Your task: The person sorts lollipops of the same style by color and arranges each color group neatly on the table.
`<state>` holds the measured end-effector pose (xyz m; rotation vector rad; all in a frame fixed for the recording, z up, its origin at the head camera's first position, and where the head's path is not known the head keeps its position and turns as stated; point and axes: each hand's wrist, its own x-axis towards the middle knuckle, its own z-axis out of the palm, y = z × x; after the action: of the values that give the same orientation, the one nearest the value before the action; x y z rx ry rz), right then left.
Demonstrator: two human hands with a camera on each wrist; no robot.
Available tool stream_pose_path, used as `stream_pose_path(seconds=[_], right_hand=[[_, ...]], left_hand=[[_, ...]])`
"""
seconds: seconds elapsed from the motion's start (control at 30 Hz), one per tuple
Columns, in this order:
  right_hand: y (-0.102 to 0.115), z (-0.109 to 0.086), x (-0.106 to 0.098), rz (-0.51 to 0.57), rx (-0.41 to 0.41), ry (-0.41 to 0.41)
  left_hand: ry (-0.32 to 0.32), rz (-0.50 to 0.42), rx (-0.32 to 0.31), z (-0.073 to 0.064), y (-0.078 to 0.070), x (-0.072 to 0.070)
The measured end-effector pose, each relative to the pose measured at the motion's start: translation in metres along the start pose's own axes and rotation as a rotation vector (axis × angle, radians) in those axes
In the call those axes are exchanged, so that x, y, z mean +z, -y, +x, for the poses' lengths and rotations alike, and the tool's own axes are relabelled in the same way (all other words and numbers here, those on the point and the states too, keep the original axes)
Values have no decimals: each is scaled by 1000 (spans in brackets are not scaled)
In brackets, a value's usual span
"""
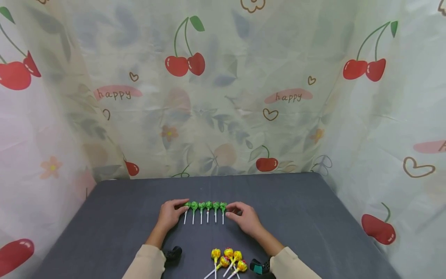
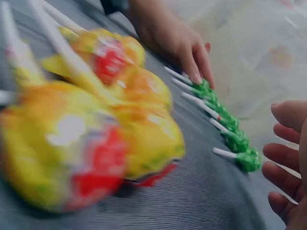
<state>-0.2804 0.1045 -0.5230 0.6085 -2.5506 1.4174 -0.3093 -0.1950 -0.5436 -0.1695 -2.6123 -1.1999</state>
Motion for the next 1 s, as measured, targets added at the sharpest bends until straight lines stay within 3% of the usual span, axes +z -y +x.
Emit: stream_pose_path(seconds=[0.27,0.43,0.77,1.0], right_hand=[[11,-24,4,85,-63,128],[16,-36,8,83,-120,246],[30,-45,14,-130,-240,420],[36,-45,18,-197,-317,425]], left_hand=[[0,4,19,1,-1,-2],[3,11,17,1,-1,-2],[2,21,23,0,-1,-2],[2,13,15,-1,-1,-1]])
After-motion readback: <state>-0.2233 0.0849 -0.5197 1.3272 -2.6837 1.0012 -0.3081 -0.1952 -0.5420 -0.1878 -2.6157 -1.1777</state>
